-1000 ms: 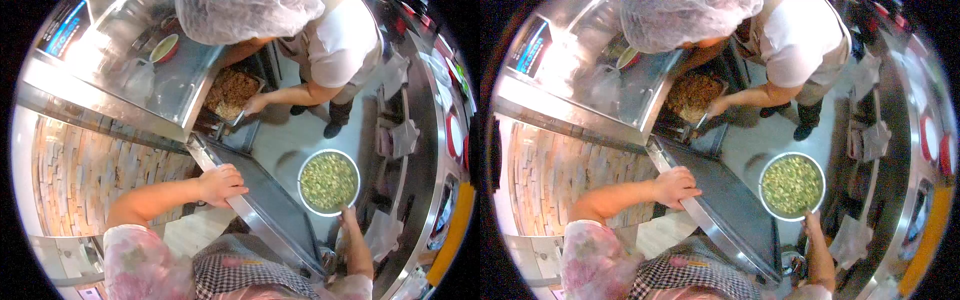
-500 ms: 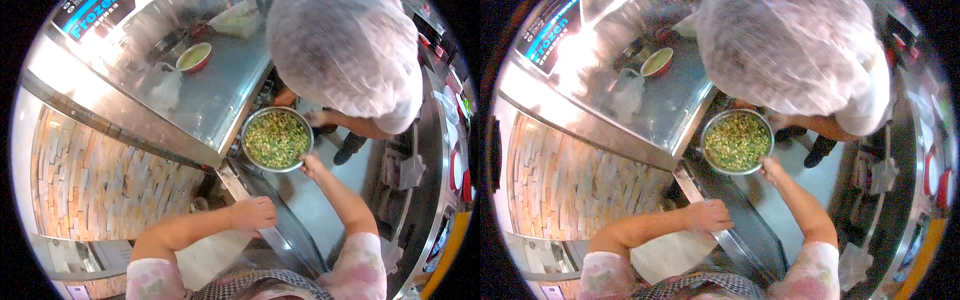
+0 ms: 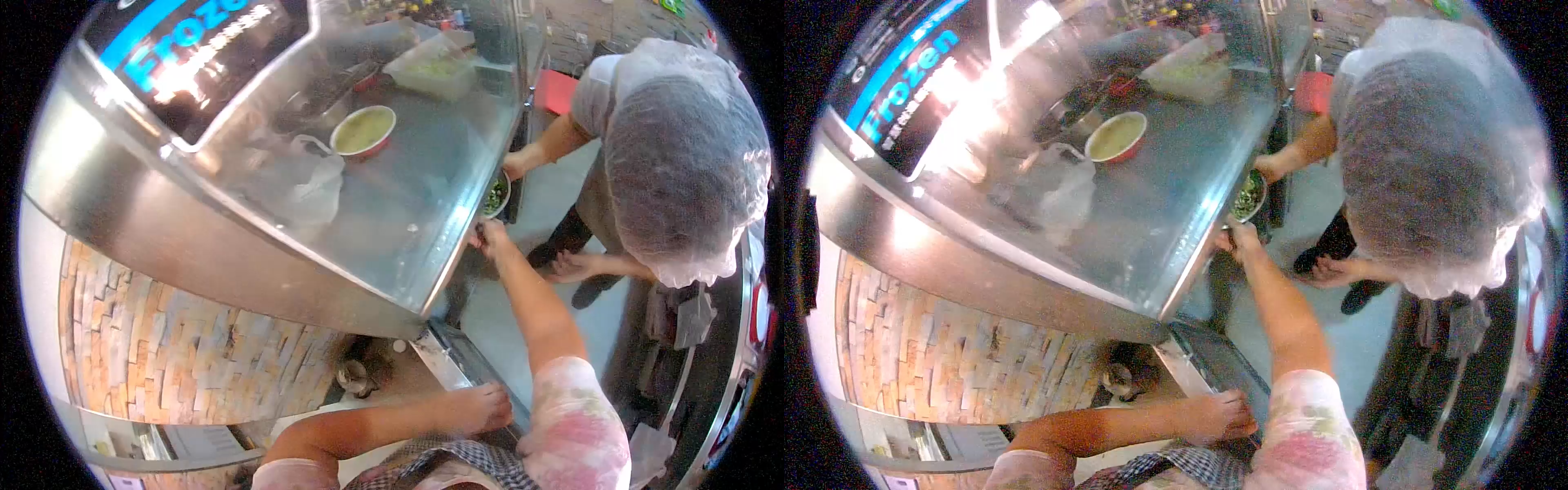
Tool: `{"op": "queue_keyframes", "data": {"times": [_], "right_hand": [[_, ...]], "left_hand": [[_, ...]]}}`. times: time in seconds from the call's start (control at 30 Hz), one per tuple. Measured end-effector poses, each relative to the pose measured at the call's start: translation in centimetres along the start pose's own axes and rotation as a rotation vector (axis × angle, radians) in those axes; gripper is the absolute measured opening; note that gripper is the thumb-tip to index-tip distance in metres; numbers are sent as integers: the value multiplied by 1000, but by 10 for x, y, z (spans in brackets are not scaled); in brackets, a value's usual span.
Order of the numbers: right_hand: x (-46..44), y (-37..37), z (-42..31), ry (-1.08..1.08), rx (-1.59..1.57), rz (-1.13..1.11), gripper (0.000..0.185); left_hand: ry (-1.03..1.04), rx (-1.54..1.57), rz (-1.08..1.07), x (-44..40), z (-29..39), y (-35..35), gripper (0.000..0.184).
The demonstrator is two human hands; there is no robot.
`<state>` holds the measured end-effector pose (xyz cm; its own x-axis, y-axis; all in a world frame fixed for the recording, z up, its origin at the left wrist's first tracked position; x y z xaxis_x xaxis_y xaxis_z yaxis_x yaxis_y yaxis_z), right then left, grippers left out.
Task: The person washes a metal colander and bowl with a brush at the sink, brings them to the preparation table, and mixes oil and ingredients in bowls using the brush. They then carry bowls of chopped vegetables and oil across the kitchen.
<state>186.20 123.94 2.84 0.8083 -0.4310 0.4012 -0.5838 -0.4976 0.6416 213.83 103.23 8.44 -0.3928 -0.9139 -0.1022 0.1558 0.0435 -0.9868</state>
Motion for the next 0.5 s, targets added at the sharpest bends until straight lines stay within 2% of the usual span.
{"op": "queue_keyframes", "data": {"times": [0.03,0.1,0.17,0.23,0.27,0.3,0.33,0.37,0.4,0.43,0.47,0.5], "right_hand": [[3,9,-1,-43,30,-71,22],[27,14,-2,31,286,-270,28],[74,2,-8,1,702,-426,39],[111,-28,-9,-241,1118,-427,46],[145,-40,-10,-200,1160,-475,51],[178,-47,-20,-143,1347,-557,58],[189,-70,-11,-81,1398,-521,59],[214,-76,-13,-123,1364,-601,60],[245,-78,-15,-89,1358,-495,62],[259,-91,-16,-256,1516,-523,55],[276,-104,-17,-260,1514,-461,54],[292,-109,-18,-403,1549,-452,50]], "left_hand": [[19,-8,-12,-2,3,-4,50],[18,17,-22,-6,8,-9,49],[-27,66,-10,-10,9,-11,51],[-30,48,-104,-15,10,-16,59],[-49,38,-145,-17,13,-15,63],[-47,52,2,-16,15,-17,67],[-52,62,149,-12,13,-16,72],[-67,63,295,-8,15,-18,76],[-107,50,401,-8,26,-22,79],[-123,87,463,-9,41,-27,79],[-148,112,527,-9,60,-35,79],[-186,125,594,-1,81,-40,79]]}}
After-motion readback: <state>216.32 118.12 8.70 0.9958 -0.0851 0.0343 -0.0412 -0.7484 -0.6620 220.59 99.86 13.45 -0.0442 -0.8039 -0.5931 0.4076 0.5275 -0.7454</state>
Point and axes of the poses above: each hand's wrist, its own x-axis away from the middle knuckle, its own y-axis out of the palm, z = x × y, the point moved 4 cm from there along -x, towards the middle knuckle, and after that the axes turned 6 degrees about z, right-handed, at the moved point
